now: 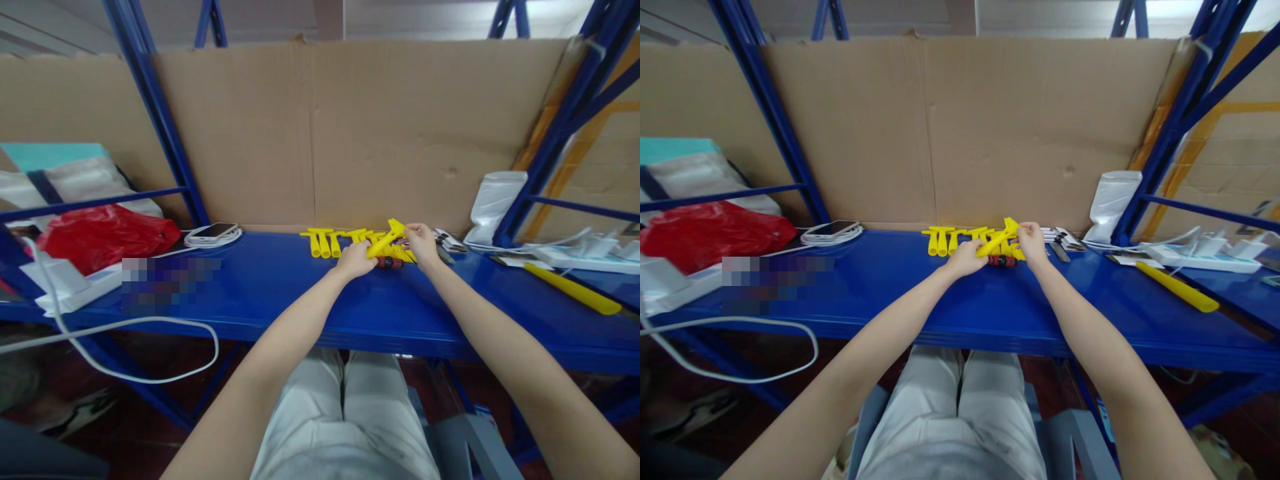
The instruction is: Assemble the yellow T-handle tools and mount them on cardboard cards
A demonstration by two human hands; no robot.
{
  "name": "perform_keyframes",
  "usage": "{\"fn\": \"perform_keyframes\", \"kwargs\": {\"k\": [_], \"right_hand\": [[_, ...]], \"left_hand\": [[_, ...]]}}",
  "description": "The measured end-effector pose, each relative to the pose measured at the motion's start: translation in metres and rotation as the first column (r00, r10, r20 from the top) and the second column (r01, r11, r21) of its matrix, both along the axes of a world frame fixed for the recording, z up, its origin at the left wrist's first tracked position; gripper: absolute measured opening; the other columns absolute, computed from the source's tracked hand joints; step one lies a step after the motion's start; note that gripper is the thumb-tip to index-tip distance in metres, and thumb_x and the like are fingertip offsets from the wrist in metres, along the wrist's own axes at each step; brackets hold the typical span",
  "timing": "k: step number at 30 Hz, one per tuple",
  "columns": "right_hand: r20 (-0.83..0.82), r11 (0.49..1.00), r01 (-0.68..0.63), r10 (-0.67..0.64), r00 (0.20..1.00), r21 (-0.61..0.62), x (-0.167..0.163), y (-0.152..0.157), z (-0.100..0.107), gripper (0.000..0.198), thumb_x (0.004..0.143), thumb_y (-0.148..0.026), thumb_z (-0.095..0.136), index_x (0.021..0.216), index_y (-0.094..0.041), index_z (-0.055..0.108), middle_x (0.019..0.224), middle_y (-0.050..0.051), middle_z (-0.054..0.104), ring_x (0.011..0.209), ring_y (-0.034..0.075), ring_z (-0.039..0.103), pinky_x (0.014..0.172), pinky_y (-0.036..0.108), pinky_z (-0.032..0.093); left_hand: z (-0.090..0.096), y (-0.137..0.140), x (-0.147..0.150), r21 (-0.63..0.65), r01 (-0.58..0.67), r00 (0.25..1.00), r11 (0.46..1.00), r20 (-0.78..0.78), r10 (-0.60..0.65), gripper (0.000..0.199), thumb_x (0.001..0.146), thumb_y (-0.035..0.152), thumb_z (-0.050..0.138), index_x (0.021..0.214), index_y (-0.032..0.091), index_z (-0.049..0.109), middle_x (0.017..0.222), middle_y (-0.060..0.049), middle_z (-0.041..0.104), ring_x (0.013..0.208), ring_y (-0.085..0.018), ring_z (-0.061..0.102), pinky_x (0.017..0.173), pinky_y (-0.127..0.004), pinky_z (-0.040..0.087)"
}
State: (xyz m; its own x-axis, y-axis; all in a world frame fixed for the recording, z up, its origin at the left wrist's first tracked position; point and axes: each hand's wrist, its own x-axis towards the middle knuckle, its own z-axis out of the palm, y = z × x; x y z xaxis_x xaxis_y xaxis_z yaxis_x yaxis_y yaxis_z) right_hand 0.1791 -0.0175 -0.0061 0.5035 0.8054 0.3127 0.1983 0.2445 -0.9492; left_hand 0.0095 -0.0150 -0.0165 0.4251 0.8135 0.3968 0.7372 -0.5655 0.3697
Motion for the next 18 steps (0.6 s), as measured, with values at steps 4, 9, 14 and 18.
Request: {"fn": "perform_keyframes", "kwargs": {"k": [4,9,14,18], "right_hand": [[0.088,0.990,-0.115,0.122,0.989,-0.080,-0.0065,-0.0006,-0.0028,0.012,0.083,-0.018,0.052,0.088,-0.015,0.062,0.088,0.005,0.067,0.065,0.010,0.062,0.048,0.017,0.044],[0.094,0.976,-0.193,0.203,0.975,-0.098,-0.0073,0.0000,-0.0051,0.022,0.083,-0.020,0.051,0.095,-0.016,0.069,0.096,0.007,0.069,0.076,0.012,0.063,0.054,0.019,0.047],[0.063,0.956,-0.280,0.286,0.956,-0.083,-0.0022,0.0017,-0.0078,0.022,0.083,-0.025,0.053,0.093,-0.017,0.071,0.109,0.008,0.069,0.095,0.016,0.062,0.069,0.024,0.052],[0.116,0.931,-0.349,0.360,0.926,-0.104,-0.0048,-0.0008,-0.0098,0.022,0.082,-0.028,0.056,0.091,-0.017,0.073,0.111,0.008,0.069,0.107,0.020,0.060,0.080,0.029,0.051]], "left_hand": [[0.0012,0.0003,-0.0005,0.001,-0.041,0.999,0.999,-0.020,0.041,0.028,0.081,0.026,0.057,0.106,0.017,0.067,0.112,-0.009,0.070,0.107,-0.025,0.063,0.094,-0.035,0.048],[0.0023,0.0007,-0.0019,0.002,-0.110,0.994,0.994,-0.030,0.110,0.032,0.081,0.025,0.055,0.111,0.016,0.065,0.114,-0.011,0.069,0.107,-0.025,0.063,0.093,-0.035,0.048],[0.0025,0.0016,-0.0021,0.013,-0.141,0.990,0.990,-0.026,0.141,0.034,0.083,0.029,0.053,0.113,0.015,0.064,0.111,-0.012,0.069,0.106,-0.026,0.064,0.091,-0.036,0.049],[0.0023,0.0028,-0.0033,0.027,-0.186,0.982,0.982,-0.013,0.186,0.031,0.086,0.033,0.053,0.109,0.016,0.065,0.111,-0.012,0.069,0.109,-0.025,0.062,0.093,-0.034,0.048]]}}
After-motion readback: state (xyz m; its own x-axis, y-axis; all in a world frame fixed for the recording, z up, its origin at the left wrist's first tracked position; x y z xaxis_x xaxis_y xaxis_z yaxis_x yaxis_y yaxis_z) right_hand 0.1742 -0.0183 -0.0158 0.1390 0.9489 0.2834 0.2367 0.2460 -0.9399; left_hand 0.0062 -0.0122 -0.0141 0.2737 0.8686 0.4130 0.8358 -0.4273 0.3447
